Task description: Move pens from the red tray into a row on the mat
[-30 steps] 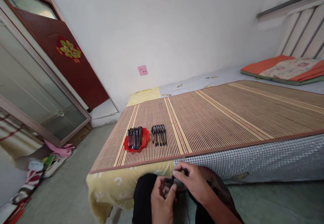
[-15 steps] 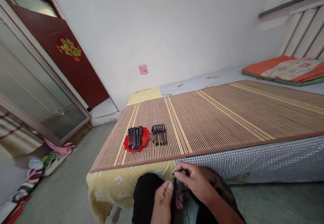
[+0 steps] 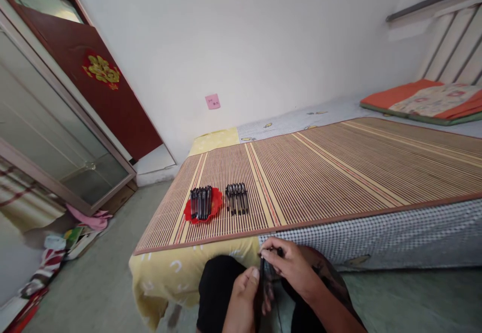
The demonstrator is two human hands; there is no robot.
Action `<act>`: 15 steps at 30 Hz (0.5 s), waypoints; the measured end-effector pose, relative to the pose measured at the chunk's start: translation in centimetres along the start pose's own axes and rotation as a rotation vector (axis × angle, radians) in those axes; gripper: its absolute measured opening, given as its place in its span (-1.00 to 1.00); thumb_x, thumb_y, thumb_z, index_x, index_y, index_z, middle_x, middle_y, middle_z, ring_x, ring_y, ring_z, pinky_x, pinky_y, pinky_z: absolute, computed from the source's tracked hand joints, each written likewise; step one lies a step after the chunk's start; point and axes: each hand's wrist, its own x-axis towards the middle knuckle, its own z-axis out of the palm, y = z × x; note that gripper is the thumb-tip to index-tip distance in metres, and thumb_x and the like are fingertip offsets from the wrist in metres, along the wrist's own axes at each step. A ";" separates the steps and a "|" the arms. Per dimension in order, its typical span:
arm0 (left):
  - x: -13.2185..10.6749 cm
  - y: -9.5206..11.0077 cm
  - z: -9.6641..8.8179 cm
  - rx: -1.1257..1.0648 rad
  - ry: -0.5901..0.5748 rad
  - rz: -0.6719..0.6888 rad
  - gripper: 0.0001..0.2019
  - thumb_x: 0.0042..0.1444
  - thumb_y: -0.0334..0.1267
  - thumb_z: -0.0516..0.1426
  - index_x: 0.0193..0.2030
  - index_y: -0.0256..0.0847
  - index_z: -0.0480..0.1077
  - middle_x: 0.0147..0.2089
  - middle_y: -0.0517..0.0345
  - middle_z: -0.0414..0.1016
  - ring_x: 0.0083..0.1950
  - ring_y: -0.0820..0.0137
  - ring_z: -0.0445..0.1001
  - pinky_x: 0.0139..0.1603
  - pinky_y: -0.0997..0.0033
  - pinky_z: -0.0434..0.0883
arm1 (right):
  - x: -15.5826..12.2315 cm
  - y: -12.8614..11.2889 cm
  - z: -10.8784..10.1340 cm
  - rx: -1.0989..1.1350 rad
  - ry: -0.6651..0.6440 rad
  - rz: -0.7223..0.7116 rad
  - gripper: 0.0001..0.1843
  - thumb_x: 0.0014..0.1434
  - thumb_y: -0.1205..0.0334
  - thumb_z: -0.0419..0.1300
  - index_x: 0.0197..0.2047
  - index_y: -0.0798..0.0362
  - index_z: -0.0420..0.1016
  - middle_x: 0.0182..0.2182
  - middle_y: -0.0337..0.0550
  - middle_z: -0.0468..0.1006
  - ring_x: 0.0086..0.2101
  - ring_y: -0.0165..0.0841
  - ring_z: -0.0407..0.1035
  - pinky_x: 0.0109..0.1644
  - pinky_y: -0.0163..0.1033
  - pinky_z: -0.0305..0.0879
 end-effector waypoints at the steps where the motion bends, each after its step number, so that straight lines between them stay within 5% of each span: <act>1: 0.0 -0.2 -0.1 0.002 0.000 0.011 -0.46 0.02 0.27 0.25 -0.36 -0.24 0.31 -0.55 0.25 0.36 -0.66 0.59 0.17 -0.66 0.59 0.11 | 0.0 -0.1 0.0 -0.014 -0.009 -0.004 -0.75 0.11 0.04 0.25 -0.40 0.06 0.52 -0.62 -0.33 0.26 -0.60 -0.47 0.12 -0.54 -0.34 0.02; 6: 0.3 -1.0 -0.5 0.005 0.003 0.040 -0.49 0.01 0.22 0.29 -0.37 -0.20 0.26 -0.59 0.35 0.28 -0.72 0.62 0.11 -0.72 0.60 0.07 | -0.1 -0.3 0.0 0.000 -0.040 0.006 -0.74 0.12 0.02 0.24 -0.40 0.06 0.50 -0.66 -0.37 0.21 -0.62 -0.48 0.08 -0.53 -0.34 0.00; 15: -0.6 0.8 -0.2 -0.260 -0.120 -0.172 -0.52 0.01 0.16 0.32 -0.34 -0.30 0.43 -0.58 0.19 0.37 -0.71 0.62 0.10 -0.68 0.56 0.02 | -0.3 0.0 0.4 0.280 -0.066 0.155 -0.59 0.05 -0.14 0.33 -0.33 0.07 0.48 -0.68 -0.42 0.22 -0.66 -0.55 -0.01 -0.60 -0.39 -0.12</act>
